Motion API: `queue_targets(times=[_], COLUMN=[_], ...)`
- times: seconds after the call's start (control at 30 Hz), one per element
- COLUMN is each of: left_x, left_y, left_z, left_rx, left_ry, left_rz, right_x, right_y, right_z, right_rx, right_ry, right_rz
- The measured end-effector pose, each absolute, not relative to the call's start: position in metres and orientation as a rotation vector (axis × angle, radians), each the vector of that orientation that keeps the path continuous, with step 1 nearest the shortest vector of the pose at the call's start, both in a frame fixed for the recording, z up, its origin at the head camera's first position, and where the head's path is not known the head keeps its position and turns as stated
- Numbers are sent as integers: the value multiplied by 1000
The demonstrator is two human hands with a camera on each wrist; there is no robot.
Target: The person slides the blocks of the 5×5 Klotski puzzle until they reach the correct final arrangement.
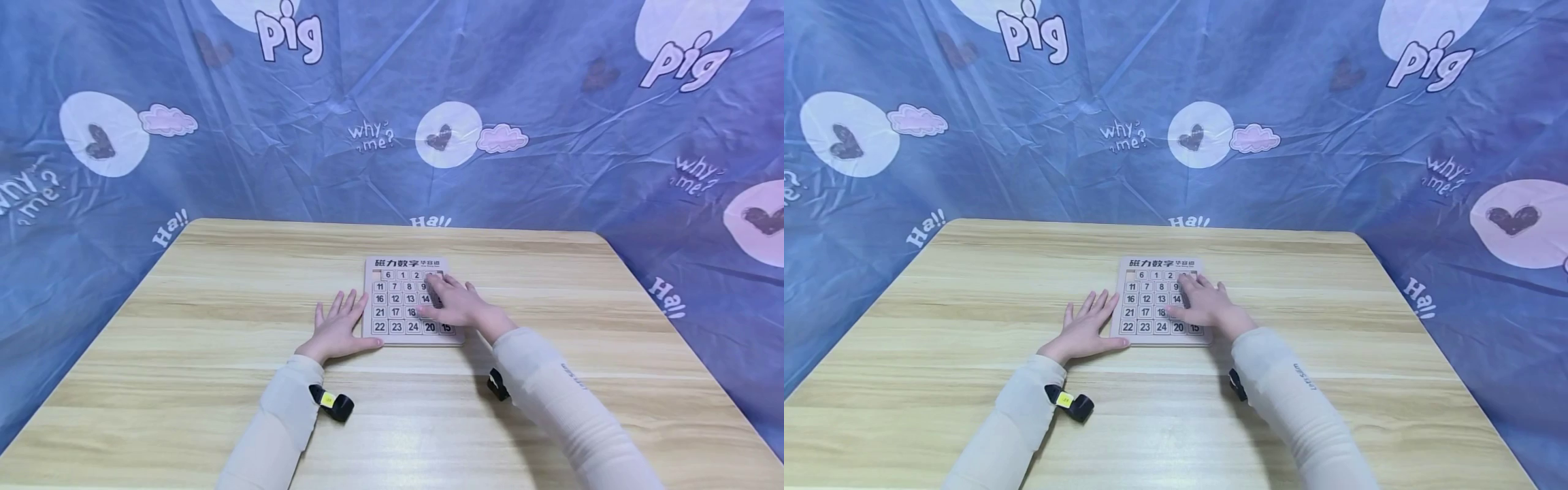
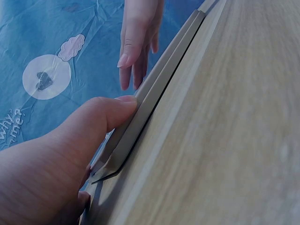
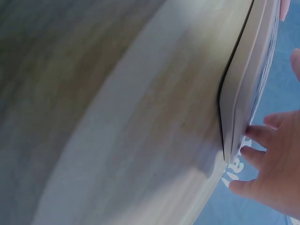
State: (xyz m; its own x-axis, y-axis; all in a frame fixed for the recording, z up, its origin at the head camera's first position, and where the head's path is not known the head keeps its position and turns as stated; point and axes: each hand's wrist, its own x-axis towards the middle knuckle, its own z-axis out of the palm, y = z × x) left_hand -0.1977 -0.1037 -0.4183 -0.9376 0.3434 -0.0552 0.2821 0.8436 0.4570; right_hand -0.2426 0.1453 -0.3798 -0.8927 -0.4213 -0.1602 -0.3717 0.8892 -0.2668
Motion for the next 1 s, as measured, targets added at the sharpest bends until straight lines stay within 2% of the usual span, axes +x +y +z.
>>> queue_targets(times=[1.0], left_x=[-198], left_y=[-104], left_z=[-418], left_rx=[494], left_ry=[2891], left_rz=[704], right_x=[-243], right_y=[131], right_z=[-382], right_rx=[-615], right_ry=[2847], right_rz=[-297])
